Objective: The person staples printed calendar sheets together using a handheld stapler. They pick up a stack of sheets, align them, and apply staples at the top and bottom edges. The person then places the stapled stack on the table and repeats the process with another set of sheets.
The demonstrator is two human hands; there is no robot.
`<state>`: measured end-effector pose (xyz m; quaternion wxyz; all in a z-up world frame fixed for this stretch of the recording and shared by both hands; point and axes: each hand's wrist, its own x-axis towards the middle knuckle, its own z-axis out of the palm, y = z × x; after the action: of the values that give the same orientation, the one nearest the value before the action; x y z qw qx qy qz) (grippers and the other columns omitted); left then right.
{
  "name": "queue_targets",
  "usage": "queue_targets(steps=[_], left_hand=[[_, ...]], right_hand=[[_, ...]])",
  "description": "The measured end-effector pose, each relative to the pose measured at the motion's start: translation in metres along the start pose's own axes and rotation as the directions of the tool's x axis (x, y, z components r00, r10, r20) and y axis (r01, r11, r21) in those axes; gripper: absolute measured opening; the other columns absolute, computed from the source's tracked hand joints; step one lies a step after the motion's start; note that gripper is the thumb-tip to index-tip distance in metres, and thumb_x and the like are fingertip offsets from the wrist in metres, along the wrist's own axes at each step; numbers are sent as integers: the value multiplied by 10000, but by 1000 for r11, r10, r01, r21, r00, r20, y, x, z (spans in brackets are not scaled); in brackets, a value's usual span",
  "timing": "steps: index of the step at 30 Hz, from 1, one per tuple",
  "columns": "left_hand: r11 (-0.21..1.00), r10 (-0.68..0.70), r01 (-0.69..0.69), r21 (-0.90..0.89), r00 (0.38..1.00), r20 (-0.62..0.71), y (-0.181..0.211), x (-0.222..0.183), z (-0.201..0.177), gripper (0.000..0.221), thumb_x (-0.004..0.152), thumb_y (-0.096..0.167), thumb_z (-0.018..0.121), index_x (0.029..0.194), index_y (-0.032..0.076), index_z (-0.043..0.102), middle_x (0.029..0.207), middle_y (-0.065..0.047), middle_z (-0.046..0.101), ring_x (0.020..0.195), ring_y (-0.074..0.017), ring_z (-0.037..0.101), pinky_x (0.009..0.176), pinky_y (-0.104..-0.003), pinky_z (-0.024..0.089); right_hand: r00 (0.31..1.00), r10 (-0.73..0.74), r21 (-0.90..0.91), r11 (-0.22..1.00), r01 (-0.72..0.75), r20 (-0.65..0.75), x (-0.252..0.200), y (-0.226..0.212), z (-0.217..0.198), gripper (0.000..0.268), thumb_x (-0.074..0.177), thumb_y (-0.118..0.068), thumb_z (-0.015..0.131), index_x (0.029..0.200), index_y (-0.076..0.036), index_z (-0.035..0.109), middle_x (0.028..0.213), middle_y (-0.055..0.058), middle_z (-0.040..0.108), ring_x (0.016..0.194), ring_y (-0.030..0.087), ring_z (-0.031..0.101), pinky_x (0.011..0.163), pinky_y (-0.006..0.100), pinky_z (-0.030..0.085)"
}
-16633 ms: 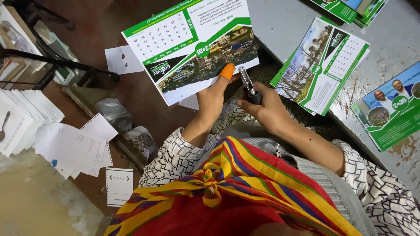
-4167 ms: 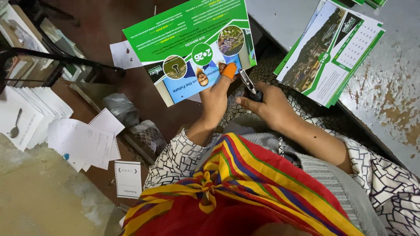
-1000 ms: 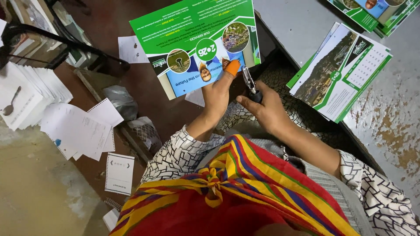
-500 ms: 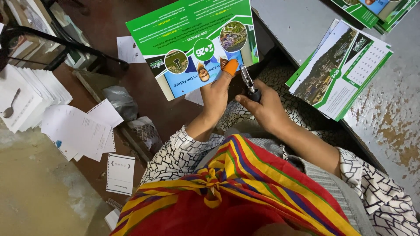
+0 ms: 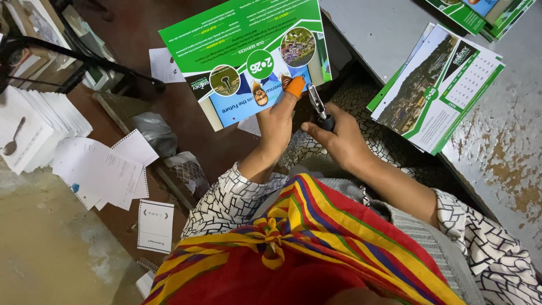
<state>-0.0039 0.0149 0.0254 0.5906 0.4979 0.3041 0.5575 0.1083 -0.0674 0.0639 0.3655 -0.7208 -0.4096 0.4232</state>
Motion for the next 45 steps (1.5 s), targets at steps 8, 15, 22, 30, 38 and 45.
queue_targets(steps=[8, 15, 22, 30, 38, 45], left_hand=[[1000, -6, 6, -24, 1000, -19, 1, -2, 3, 359, 881, 51, 753, 1222, 69, 642, 1152, -46, 676, 1087, -129, 575, 959, -355, 529], [1000, 9, -9, -25, 1000, -24, -8, -1, 0, 369, 871, 41, 760, 1219, 74, 643, 1159, -53, 675, 1088, -142, 593, 975, -371, 518], [989, 68, -66, 133, 998, -13, -10, 6, -10, 346, 853, 4, 752, 1183, 31, 650, 1165, -96, 669, 1108, -174, 586, 981, -406, 527], [978, 64, -56, 200, 997, -35, -39, 15, -10, 355, 822, -63, 678, 1174, -34, 640, 1191, -93, 628, 1128, -216, 525, 995, -491, 458], [938, 61, -64, 341, 998, 20, -9, 41, -32, 339, 770, -21, 777, 1087, 58, 688, 1028, -18, 683, 994, -114, 590, 967, -404, 493], [760, -578, 336, 556, 741, 342, -10, 21, -22, 305, 760, 148, 800, 1018, 148, 638, 956, 13, 689, 881, -102, 633, 849, -288, 522]], right_hand=[[1000, 4, 3, 1000, -4, -3, 0, 0, 1, 284, 869, -307, 704, 922, -38, 630, 655, 139, 521, 590, 253, 505, 546, 363, 410], [1000, 16, 25, 1000, -16, -3, 21, 29, 17, 245, 849, -275, 716, 897, -49, 636, 636, 119, 535, 574, 236, 521, 537, 338, 409], [999, 42, 55, 998, -41, -29, 25, 44, 20, 209, 829, -247, 726, 863, -60, 640, 606, 94, 543, 547, 216, 533, 523, 310, 404], [984, 135, 146, 978, -151, 112, 28, 76, 13, 307, 769, -290, 798, 879, -54, 634, 625, 104, 633, 562, 200, 660, 554, 284, 487], [968, 222, -315, 933, -174, 121, -62, 2, -76, 524, 800, -343, 671, 1170, 24, 615, 1052, 303, 666, 1029, 487, 616, 887, 560, 476], [664, 159, -353, 744, -567, -731, -152, 108, -199, 446, 887, -307, 740, 1186, -7, 599, 1016, 257, 654, 900, 470, 595, 732, 547, 449]])
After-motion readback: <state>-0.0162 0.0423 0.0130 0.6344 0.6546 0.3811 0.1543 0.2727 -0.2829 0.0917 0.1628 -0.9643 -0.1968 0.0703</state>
